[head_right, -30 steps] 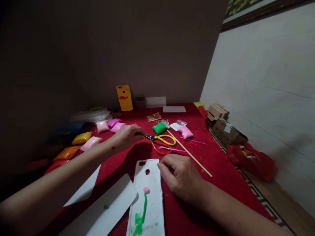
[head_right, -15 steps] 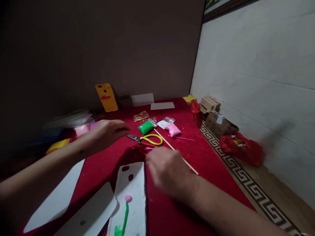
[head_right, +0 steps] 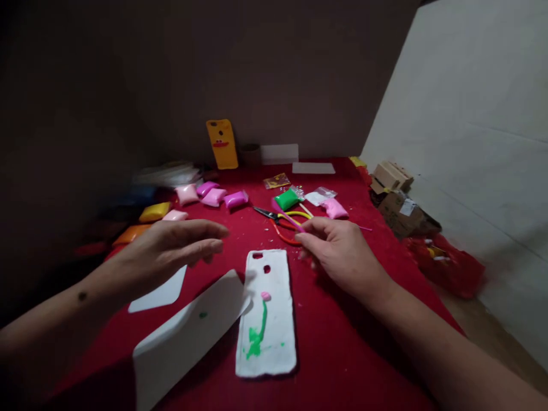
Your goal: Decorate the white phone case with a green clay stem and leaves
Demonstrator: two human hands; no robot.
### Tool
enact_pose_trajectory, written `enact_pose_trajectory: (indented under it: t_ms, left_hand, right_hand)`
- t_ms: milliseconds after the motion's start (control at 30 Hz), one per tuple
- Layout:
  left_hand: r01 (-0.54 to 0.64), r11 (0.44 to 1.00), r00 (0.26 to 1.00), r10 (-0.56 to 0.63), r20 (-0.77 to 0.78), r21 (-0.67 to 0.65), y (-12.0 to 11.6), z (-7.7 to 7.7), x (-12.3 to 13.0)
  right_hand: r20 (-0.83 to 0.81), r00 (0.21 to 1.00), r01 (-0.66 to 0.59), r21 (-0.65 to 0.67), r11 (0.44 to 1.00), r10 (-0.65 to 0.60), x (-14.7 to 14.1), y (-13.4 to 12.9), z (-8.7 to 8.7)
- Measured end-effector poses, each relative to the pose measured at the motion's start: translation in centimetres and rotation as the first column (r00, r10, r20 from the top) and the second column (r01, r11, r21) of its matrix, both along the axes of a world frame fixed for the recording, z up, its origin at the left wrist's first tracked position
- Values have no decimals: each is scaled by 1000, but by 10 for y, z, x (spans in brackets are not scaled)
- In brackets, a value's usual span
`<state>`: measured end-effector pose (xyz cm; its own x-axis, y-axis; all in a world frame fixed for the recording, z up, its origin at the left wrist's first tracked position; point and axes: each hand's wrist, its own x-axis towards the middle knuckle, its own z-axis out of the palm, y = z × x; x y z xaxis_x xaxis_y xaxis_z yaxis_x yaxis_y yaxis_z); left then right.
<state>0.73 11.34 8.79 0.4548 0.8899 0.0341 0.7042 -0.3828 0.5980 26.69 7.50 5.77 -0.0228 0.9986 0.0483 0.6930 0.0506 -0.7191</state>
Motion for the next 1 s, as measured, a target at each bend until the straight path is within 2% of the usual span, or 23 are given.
enact_pose_trajectory:
  t_ms: [33, 67, 133, 200, 267, 333, 367, 433, 467, 533, 633, 700, 800, 867, 1000]
  left_hand:
    - [-20, 999, 998, 22, 52, -42, -11, 1, 5]
    - [-47, 993, 982, 67, 178, -112, -22, 1, 10]
    - [-16, 975, 919, 102, 382, -224, -40, -1, 18]
    - [-24, 957, 814, 186, 550, -288, -55, -2, 18]
    - [-45, 945, 715, 256, 650, -323, -65, -2, 8]
    - [-105, 942, 678, 303, 670, -320, -73, -2, -12]
    - [-140, 943, 704, 309, 640, -301, -77, -3, -23]
    - [-168, 955, 857, 264, 443, -245, -86, -9, -46]
    - [-149, 969, 919, 209, 335, -196, -92, -16, -55]
    - [-134, 990, 968, 138, 209, -34, -105, -32, -67]
    - [-2, 981, 998, -11, 66, 193, -124, -58, -72]
    - [42, 951, 998, -27, -52, 307, -135, -71, -73]
    - [78, 884, 988, -5, -157, 460, -143, -80, -76]
    - [63, 869, 990, 10, -144, 491, -145, -83, -81]
    - [-3, 886, 999, 25, -40, 464, -149, -82, -85]
  right_hand:
    - [-223, 973, -88, -89, 992, 67, -14, -7, 6]
    - [-363, 923, -186, -131, 974, 128, -28, -14, 11]
    - [-430, 875, -293, -102, 951, 223, -55, -27, 17]
    - [-370, 856, -393, -14, 919, 361, -73, -35, 17]
    - [-229, 852, -465, 85, 881, 471, -80, -35, 13]
    - [-24, 857, -505, 147, 850, 514, -77, -29, 5]
    - [101, 866, -500, 191, 845, 490, -74, -24, 1]
    - [334, 825, -533, 189, 825, 456, -69, -13, -5]
    - [382, 794, -562, 161, 812, 473, -68, -8, -8]
    - [411, 746, -612, 112, 783, 524, -69, -1, -9]
    - [413, 675, -680, 28, 733, 611, -75, 0, -6]
    - [417, 626, -708, -49, 704, 659, -80, -1, -3]
    - [439, 573, -725, -123, 678, 692, -87, 0, -1]
    - [456, 559, -720, -147, 678, 693, -94, 2, 0]
    - [501, 525, -717, -176, 675, 688, -107, 5, -2]
